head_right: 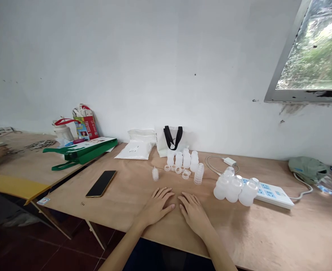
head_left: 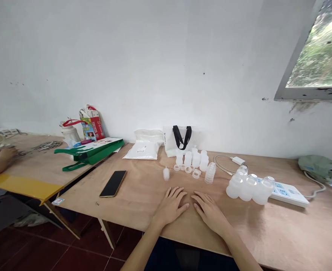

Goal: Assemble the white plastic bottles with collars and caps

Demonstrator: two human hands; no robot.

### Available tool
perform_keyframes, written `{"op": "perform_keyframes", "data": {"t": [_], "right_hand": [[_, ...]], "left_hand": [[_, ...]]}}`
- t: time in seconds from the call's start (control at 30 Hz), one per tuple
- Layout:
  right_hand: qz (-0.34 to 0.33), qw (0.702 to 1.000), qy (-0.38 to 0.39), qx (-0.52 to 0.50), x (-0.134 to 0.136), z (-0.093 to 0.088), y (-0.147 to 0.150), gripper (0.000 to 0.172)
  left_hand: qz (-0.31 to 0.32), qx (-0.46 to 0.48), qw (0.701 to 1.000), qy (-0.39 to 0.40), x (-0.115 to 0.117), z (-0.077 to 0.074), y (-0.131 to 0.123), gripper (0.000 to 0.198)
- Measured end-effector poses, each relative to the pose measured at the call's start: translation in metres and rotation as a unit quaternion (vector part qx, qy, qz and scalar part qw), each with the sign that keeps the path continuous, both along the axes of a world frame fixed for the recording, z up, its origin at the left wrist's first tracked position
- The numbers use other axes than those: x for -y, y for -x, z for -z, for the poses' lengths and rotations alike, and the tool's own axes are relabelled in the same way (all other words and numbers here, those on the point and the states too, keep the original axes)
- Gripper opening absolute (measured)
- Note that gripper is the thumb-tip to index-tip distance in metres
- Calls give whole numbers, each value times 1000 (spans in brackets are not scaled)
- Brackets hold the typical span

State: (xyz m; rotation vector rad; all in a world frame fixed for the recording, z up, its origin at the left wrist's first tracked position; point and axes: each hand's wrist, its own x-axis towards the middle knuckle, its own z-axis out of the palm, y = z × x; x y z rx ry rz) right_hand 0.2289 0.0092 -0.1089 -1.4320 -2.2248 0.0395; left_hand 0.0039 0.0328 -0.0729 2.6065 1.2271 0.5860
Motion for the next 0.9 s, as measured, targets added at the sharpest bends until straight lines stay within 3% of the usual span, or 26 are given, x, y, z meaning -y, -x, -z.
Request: {"op": "perform_keyframes", "data": {"t": [0.9], "right_hand": [[-3,1000,-10,-3,0,1,-1,35]], "left_hand": [[-1,-5,1000,5,1,-2,0,43]]}}
